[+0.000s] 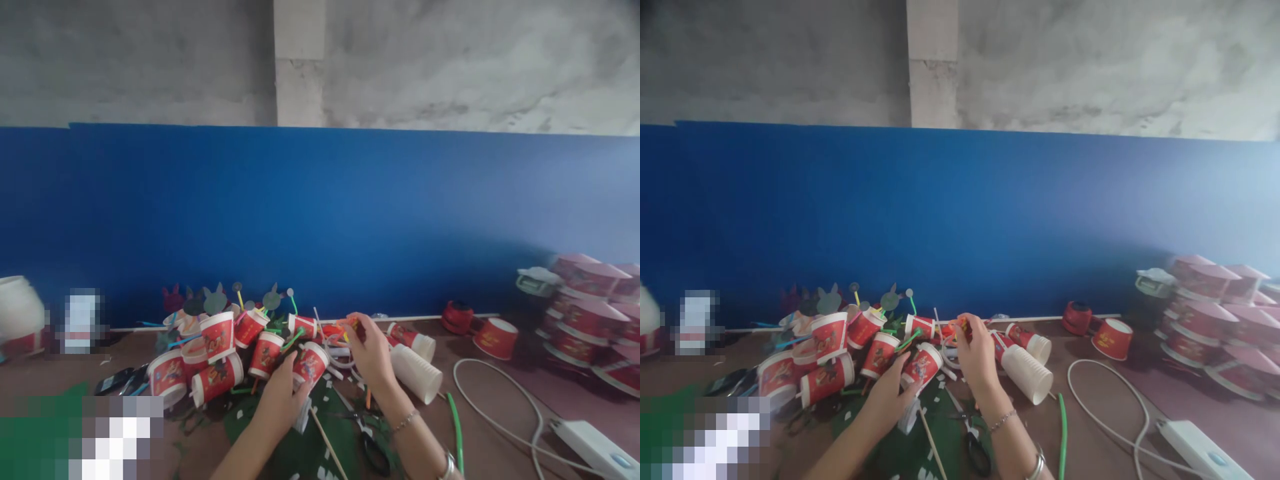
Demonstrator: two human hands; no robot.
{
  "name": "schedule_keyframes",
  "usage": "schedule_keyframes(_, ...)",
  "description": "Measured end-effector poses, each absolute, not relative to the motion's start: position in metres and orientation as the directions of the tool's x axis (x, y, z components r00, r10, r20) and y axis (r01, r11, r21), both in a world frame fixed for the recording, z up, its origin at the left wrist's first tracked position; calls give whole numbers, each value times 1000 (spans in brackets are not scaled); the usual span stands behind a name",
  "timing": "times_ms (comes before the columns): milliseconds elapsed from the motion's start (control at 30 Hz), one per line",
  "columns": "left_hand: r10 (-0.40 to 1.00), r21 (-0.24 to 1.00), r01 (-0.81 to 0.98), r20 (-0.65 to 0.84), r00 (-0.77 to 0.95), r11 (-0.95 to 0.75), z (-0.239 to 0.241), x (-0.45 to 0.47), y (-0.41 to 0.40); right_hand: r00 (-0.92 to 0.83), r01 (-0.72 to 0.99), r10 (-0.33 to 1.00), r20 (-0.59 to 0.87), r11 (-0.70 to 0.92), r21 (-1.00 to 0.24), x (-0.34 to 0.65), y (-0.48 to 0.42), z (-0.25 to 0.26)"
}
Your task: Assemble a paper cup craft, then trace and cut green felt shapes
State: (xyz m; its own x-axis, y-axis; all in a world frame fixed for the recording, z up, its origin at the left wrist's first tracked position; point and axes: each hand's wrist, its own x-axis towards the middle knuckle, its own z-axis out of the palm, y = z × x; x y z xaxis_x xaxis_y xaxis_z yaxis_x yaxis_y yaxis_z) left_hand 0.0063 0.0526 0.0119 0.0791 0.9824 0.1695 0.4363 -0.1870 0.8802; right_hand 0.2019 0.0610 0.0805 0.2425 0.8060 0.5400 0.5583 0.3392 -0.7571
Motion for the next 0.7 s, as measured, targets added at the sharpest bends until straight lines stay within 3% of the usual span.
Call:
schedule_keyframes(133,986,936,318,119,115,-150,8,6,57,138,412,896,421,335,-847,193,64,75)
schedule_keyframes(333,906,917,104,353,234,-385,19,15,50,-49,201,934,353,356,-913,181,45,95)
schedule_keyframes(533,892,900,72,410,190,-429,23,20,39,-188,314,903,386,427,-848,172,16,121)
schedule_keyframes(700,877,927,-74,371,304,-367,23,16,40,-208,400,855,475,518,-756,174,7,132)
